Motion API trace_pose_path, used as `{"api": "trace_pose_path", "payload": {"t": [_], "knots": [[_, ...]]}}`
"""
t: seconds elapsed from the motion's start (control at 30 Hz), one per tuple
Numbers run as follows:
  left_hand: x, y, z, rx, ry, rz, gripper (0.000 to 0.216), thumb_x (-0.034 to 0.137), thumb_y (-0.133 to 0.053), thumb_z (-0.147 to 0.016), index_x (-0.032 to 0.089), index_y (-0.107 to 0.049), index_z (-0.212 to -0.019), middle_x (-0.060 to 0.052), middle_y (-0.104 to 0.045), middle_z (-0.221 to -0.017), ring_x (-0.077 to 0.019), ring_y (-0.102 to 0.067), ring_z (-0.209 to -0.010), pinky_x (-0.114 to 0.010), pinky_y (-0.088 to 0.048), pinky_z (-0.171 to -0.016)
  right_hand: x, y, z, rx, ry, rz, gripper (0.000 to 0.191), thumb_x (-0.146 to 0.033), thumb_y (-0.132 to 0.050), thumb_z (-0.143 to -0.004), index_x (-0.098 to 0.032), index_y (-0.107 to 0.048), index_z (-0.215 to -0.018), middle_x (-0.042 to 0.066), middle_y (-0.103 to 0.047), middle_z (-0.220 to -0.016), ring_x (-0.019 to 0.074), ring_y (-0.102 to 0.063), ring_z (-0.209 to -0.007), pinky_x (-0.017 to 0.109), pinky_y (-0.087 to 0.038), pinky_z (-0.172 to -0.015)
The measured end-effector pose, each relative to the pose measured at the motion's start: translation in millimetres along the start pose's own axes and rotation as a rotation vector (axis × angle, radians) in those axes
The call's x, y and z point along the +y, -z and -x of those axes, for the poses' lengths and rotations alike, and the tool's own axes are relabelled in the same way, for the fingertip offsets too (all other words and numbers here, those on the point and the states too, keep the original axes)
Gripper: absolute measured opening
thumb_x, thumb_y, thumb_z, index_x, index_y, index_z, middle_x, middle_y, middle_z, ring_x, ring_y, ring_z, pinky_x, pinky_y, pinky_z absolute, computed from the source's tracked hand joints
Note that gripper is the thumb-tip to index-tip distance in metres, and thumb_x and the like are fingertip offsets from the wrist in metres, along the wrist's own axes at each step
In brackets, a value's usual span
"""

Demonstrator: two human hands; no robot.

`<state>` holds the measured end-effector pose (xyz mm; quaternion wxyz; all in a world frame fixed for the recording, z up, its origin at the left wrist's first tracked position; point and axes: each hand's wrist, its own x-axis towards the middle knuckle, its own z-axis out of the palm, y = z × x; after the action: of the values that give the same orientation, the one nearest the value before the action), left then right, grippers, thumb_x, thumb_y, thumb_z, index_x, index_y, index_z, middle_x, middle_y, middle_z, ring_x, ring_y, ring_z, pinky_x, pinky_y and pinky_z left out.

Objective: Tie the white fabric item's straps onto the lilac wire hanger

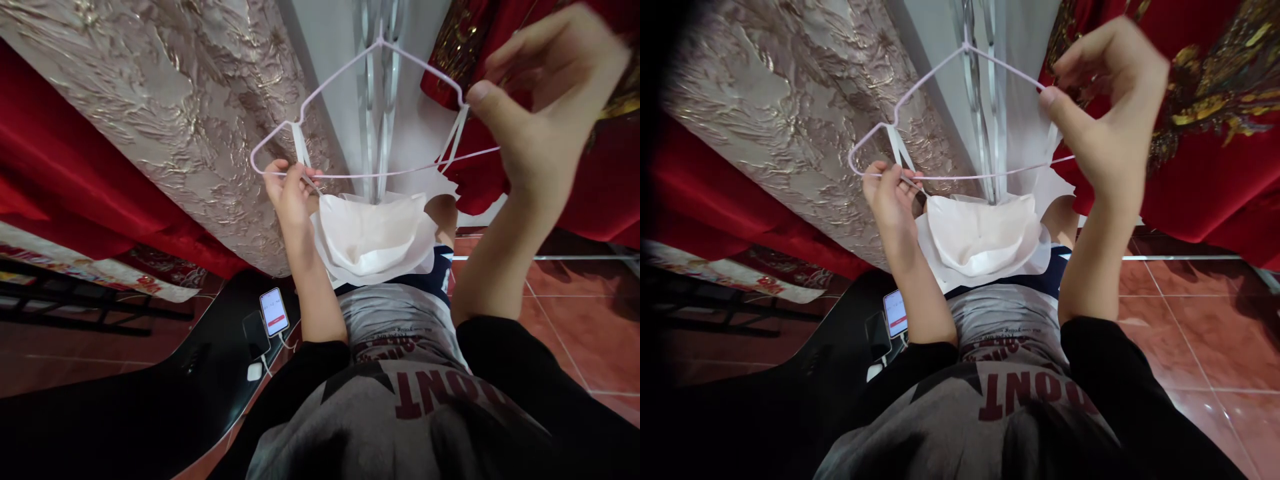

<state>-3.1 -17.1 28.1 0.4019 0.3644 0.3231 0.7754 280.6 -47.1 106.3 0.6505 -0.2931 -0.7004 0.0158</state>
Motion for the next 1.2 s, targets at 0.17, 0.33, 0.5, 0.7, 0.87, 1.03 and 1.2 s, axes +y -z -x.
{"api": "trace_pose_path", "payload": {"t": [0.17,0.33,0.5,0.7,0.87,1.03,1.2], "knots": [[1,0,1,0.004,0.003,-0.060,0.023,0.012,-0.063,-0.100,0.027,-0.045,-0.103,0.003,-0.064,-0.075,-0.0199,-0.075,-0.082,-0.033,-0.055,-0.083,8,-50,53,-0.141,-0.257,0.011,0.011,-0.027,-0.079,-0.089,-0.025,-0.079,-0.101,0.005,-0.079,-0.101,0.0221,-0.070,-0.093,0.041,-0.051,-0.089],[1,17,4,-0.119,-0.110,-0.105,0.012,0.015,-0.065,-0.100,0.024,-0.059,-0.103,-0.002,-0.074,-0.086,-0.0198,-0.074,-0.087,-0.034,-0.056,-0.091,13,-65,73,-0.306,-0.240,0.227,0.013,-0.037,-0.074,-0.094,-0.030,-0.079,-0.103,0.001,-0.080,-0.099,0.0275,-0.068,-0.101,0.056,-0.039,-0.114],[15,42,16,-0.424,0.017,-0.443,0.021,0.041,-0.073,-0.100,0.023,-0.077,-0.091,-0.011,-0.081,-0.099,-0.0276,-0.074,-0.099,-0.040,-0.057,-0.092,12,-58,69,-0.310,-0.238,0.225,0.016,-0.043,-0.069,-0.098,-0.031,-0.079,-0.099,0.001,-0.080,-0.104,0.0266,-0.068,-0.103,0.055,-0.039,-0.115],[58,24,20,-0.418,-0.012,-0.402,0.033,0.060,-0.073,-0.094,0.027,-0.081,-0.094,-0.012,-0.080,-0.094,-0.0268,-0.068,-0.076,-0.040,-0.051,-0.062,14,-59,72,-0.189,-0.206,0.209,0.019,-0.047,-0.071,-0.097,-0.029,-0.074,-0.092,0.001,-0.078,-0.096,0.0250,-0.069,-0.097,0.051,-0.042,-0.114],[66,2,0,-0.259,-0.069,-0.091,0.035,0.053,-0.051,-0.106,0.029,-0.073,-0.119,-0.006,-0.070,-0.146,-0.0303,-0.069,-0.116,-0.039,-0.051,-0.067,16,-55,73,-0.220,-0.207,0.196,0.015,-0.044,-0.070,-0.099,-0.031,-0.076,-0.104,0.001,-0.080,-0.103,0.0259,-0.070,-0.102,0.052,-0.041,-0.115],[41,23,-12,0.168,-0.231,-0.186,0.019,0.023,-0.065,-0.100,0.024,-0.064,-0.119,-0.002,-0.070,-0.143,-0.0126,-0.059,-0.069,-0.031,-0.037,-0.055,22,-55,75,-0.280,-0.203,0.195,0.016,-0.043,-0.069,-0.099,-0.030,-0.077,-0.106,0.001,-0.082,-0.110,0.0274,-0.070,-0.109,0.053,-0.039,-0.117],[18,33,-4,-0.093,-0.070,-0.252,0.016,0.028,-0.063,-0.104,0.021,-0.071,-0.093,-0.007,-0.080,-0.104,-0.0121,-0.041,-0.054,-0.034,-0.030,-0.054,15,-64,75,-0.326,-0.209,0.164,0.022,-0.047,-0.070,-0.098,-0.031,-0.078,-0.111,0.001,-0.081,-0.110,0.0275,-0.071,-0.110,0.052,-0.044,-0.113]]}}
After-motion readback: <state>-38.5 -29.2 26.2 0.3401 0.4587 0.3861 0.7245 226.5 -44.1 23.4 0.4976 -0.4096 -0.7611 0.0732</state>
